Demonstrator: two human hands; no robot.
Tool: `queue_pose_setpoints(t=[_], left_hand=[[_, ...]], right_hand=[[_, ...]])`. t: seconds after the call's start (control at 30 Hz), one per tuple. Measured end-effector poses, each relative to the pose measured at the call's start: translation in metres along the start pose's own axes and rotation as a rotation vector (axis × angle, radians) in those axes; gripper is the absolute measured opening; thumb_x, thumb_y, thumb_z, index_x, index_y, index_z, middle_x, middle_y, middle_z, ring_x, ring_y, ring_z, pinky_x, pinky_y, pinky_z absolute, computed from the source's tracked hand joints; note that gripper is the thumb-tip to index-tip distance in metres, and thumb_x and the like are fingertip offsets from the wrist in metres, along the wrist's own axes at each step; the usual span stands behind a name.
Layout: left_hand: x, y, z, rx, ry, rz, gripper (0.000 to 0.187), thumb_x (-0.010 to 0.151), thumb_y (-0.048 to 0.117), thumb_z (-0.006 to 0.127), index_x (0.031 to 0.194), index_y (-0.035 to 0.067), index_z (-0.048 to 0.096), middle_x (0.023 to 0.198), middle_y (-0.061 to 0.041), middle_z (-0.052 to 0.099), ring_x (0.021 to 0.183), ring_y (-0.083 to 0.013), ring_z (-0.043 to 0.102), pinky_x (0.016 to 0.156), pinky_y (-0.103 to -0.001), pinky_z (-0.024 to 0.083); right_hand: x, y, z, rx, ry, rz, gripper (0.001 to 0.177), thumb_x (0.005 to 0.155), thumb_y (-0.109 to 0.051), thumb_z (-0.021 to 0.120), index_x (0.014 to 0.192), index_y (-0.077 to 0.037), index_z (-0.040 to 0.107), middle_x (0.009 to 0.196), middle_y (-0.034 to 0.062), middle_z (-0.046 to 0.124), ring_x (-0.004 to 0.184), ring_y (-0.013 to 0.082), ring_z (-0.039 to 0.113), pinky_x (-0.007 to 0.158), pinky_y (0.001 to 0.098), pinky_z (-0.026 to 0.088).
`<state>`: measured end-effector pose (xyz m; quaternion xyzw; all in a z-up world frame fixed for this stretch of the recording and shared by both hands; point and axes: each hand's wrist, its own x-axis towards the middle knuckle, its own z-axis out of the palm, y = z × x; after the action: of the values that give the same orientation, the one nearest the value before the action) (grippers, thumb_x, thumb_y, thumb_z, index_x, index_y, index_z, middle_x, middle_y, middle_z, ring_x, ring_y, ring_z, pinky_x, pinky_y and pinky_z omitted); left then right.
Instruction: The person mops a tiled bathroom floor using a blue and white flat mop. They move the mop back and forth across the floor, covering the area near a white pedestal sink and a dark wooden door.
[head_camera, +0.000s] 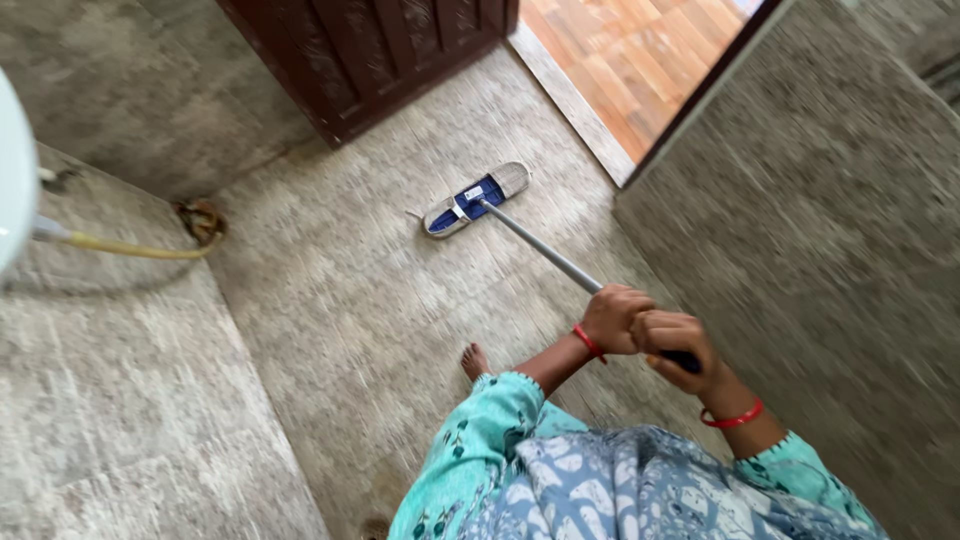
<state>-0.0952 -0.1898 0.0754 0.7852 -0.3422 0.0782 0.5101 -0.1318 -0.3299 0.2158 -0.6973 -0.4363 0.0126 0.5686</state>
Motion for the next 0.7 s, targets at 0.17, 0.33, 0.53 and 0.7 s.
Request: queue_pose_setpoints(t=[0.17,0.33,0.53,0.7], left_hand=[[0.016,0.056,0.059,-0.131,-0.265,0.150,0.028,0.065,0.032,0.075,0.082,0.010,0.068,0.083,-0.009,0.071,0.079,-0.0316,0.070,0.069,-0.042,0.056],[-0.001,0.051,0.084,-0.008,-0.407,0.156,0.027,0.064,0.038,0.079,0.079,0.017,0.071,0.079,-0.006,0.072,0.076,-0.0291,0.072,0.067,-0.041,0.057],[-0.007,0.008,0.054,-0.034,-0.307,0.264,0.025,0.070,0.038,0.077,0.084,0.020,0.069,0.082,0.000,0.070,0.078,-0.0244,0.071,0.063,-0.038,0.055],[-0.007,-0.058,0.003,-0.036,-0.374,0.290,0.025,0.065,0.033,0.075,0.085,0.020,0.070,0.082,-0.001,0.069,0.078,-0.0258,0.070,0.063,-0.039,0.054]], right_hand=[[-0.080,-0.052,-0.017,0.073,0.184,0.144,0.040,0.095,-0.021,0.062,0.065,-0.002,0.046,0.069,0.0110,0.051,0.065,0.0230,0.052,0.066,0.0401,0.047],[-0.095,-0.052,0.013,0.013,0.376,-0.011,0.044,0.099,-0.032,0.064,0.068,-0.006,0.048,0.069,0.0073,0.056,0.066,0.0236,0.059,0.076,0.0444,0.054],[-0.054,-0.014,0.025,0.004,0.376,-0.128,0.041,0.100,-0.026,0.062,0.068,-0.007,0.045,0.065,0.0061,0.056,0.059,0.0238,0.059,0.067,0.0416,0.055],[0.002,0.042,0.048,-0.017,0.285,-0.190,0.033,0.094,-0.021,0.064,0.069,-0.006,0.048,0.067,0.0085,0.056,0.060,0.0264,0.060,0.064,0.0412,0.054]])
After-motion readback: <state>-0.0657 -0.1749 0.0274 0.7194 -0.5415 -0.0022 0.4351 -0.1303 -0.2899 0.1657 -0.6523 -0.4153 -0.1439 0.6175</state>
